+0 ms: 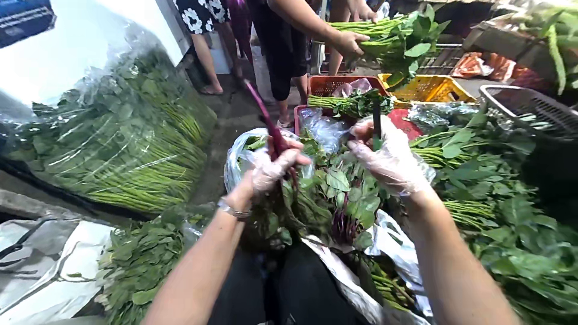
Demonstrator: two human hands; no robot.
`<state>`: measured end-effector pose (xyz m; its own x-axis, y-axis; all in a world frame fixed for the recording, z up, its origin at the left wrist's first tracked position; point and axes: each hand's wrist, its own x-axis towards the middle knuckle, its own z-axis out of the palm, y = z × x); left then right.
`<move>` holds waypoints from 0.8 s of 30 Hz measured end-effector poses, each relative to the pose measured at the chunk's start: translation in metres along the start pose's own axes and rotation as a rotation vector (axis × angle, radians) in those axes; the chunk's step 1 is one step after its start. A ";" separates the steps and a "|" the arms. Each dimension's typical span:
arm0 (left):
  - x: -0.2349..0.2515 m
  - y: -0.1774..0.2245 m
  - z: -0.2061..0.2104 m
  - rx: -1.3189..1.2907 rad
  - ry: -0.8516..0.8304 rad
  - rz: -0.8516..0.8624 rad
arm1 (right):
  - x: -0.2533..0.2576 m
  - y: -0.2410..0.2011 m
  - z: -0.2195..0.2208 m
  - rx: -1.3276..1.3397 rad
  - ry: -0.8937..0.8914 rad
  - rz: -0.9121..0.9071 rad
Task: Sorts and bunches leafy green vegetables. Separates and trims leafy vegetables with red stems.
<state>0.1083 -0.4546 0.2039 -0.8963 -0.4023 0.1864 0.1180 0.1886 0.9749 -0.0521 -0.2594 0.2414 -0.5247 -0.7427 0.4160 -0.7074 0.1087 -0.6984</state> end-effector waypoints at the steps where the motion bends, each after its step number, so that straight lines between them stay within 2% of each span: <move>1: -0.005 0.011 -0.010 -0.004 0.010 0.029 | -0.005 0.012 -0.007 -0.110 -0.047 0.089; 4: -0.004 0.041 -0.040 -0.023 0.017 0.101 | -0.017 0.065 -0.008 -0.188 -0.431 0.530; 5: 0.001 0.048 -0.045 0.020 0.029 0.092 | -0.023 0.081 -0.005 -0.137 -0.534 0.632; 6: 0.009 0.052 -0.046 0.092 0.056 0.057 | -0.030 0.091 -0.003 -0.068 -0.563 0.694; 8: 0.033 0.054 -0.040 0.418 0.094 -0.084 | -0.041 0.091 0.003 0.111 -0.399 0.690; 10: 0.067 0.043 -0.028 0.805 0.028 -0.210 | -0.041 0.074 0.014 0.250 -0.145 0.560; 12: 0.101 0.020 -0.016 1.028 -0.079 -0.210 | -0.034 0.057 0.028 0.139 0.009 0.346; 14: 0.128 -0.002 0.000 1.125 -0.190 -0.197 | -0.018 0.048 0.043 -0.084 0.094 0.187; 15: 0.138 -0.009 0.010 1.152 -0.233 -0.207 | -0.007 0.045 0.049 -0.175 0.086 0.187; 18: 0.164 -0.027 0.033 1.190 -0.370 -0.284 | 0.027 0.047 0.060 -0.359 -0.049 0.373; 21: 0.180 -0.045 0.043 1.126 -0.402 -0.358 | 0.046 0.058 0.072 -0.432 -0.161 0.515; 24: 0.192 -0.056 0.044 1.128 -0.439 -0.359 | 0.056 0.076 0.084 -0.431 -0.266 0.620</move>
<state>-0.0895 -0.5027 0.1797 -0.8937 -0.2997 -0.3338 -0.3968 0.8752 0.2766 -0.0952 -0.3479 0.1628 -0.7901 -0.5905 -0.1647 -0.4734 0.7584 -0.4479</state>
